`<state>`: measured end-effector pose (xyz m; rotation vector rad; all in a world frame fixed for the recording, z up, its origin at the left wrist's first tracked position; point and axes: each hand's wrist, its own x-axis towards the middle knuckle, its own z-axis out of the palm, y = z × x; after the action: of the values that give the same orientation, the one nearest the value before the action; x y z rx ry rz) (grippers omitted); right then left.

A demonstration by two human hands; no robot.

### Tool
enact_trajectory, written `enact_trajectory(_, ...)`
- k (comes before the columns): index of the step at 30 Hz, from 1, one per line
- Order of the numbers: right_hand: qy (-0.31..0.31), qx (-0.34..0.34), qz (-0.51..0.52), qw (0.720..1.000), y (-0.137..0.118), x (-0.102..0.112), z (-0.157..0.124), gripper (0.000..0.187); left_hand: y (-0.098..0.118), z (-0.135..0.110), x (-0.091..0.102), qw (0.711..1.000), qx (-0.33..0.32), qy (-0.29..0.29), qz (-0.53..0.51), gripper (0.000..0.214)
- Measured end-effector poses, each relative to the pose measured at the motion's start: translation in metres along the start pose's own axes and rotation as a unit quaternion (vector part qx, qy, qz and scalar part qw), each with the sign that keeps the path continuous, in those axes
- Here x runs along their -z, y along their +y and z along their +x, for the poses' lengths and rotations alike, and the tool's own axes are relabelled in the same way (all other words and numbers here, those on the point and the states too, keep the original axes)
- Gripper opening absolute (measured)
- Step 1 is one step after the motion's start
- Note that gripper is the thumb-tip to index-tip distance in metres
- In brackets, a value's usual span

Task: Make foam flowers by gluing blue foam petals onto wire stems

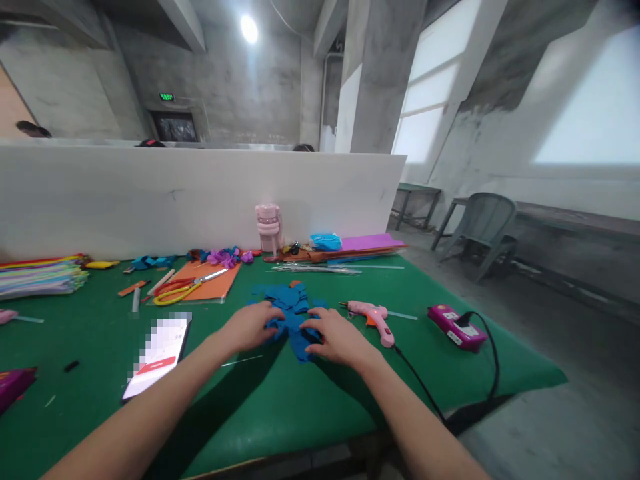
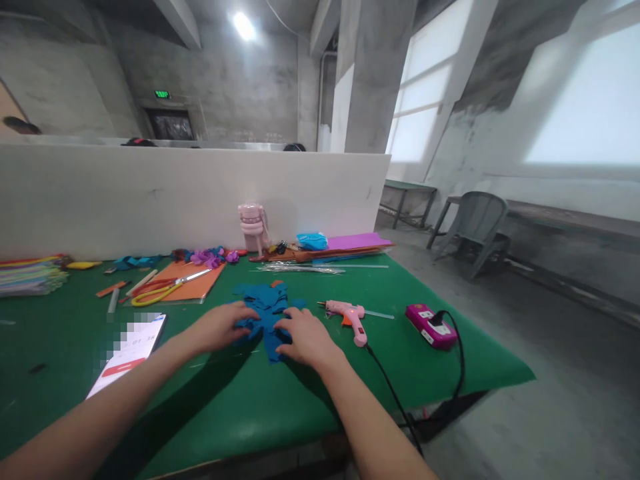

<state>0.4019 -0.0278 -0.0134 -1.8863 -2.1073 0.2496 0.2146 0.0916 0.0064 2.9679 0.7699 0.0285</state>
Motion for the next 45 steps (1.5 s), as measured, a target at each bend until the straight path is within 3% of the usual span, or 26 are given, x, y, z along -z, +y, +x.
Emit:
enact_trajectory(3, -0.004, -0.061, 0.029, 0.998, 0.010, -0.002, -0.001, 0.055, 0.030, -0.006, -0.023, 0.997, -0.045, 0.062, 0.032, 0.058)
enact_trajectory(6, 0.025, -0.086, 0.077, 0.993, 0.020, -0.007, 0.002, 0.061, 0.043, 0.001, -0.043, 0.989, -0.102, 0.095, 0.057, 0.057)
enact_trajectory(10, 0.080, -0.050, 0.140, 0.986, 0.031, -0.004, 0.005, 0.061, 0.032, 0.026, -0.052, 0.981, -0.185, 0.054, 0.032, 0.047)
enact_trajectory(13, 0.200, -0.076, 0.134, 0.968, 0.031, 0.004, 0.005, 0.055, 0.019, 0.043, -0.051, 0.981, -0.195, 0.014, 0.013, 0.043)
enact_trajectory(16, 0.306, -0.101, 0.139, 0.936, 0.026, 0.012, 0.004, 0.042, 0.007, 0.059, -0.051, 0.985, -0.169, -0.014, 0.006, 0.044)
enact_trajectory(18, 0.337, -0.095, 0.152, 0.924, 0.022, 0.015, 0.004, 0.036, -0.002, 0.070, -0.053, 0.990, -0.142, -0.022, 0.007, 0.044)
enact_trajectory(24, 0.349, -0.084, 0.168, 0.918, 0.017, 0.016, 0.004, 0.031, -0.015, 0.095, -0.050, 0.997, -0.080, -0.016, 0.006, 0.042)
enact_trajectory(28, 0.345, -0.085, 0.171, 0.919, 0.015, 0.018, 0.000, 0.028, -0.023, 0.095, -0.025, 0.996, -0.066, 0.053, -0.022, 0.044)
enact_trajectory(31, 0.338, -0.083, 0.169, 0.922, 0.015, 0.022, -0.005, 0.027, -0.051, 0.089, 0.003, 0.988, 0.070, 0.133, -0.018, 0.040)
enact_trajectory(35, 0.324, -0.097, 0.176, 0.924, 0.021, 0.026, -0.009, 0.023, -0.104, 0.071, 0.027, 0.962, 0.230, 0.149, 0.014, 0.041)
enact_trajectory(39, 0.306, -0.089, 0.188, 0.929, 0.021, 0.026, -0.008, 0.021, -0.125, 0.057, 0.015, 0.955, 0.280, 0.094, 0.014, 0.032)
enact_trajectory(43, 0.286, -0.065, 0.192, 0.937, 0.014, 0.022, -0.006, 0.021, -0.110, 0.056, -0.012, 0.968, 0.246, 0.056, -0.009, 0.033)
enact_trajectory(45, 0.283, -0.058, 0.192, 0.938, 0.010, 0.020, -0.005, 0.022, -0.102, 0.055, -0.015, 0.975, 0.214, 0.053, -0.025, 0.035)
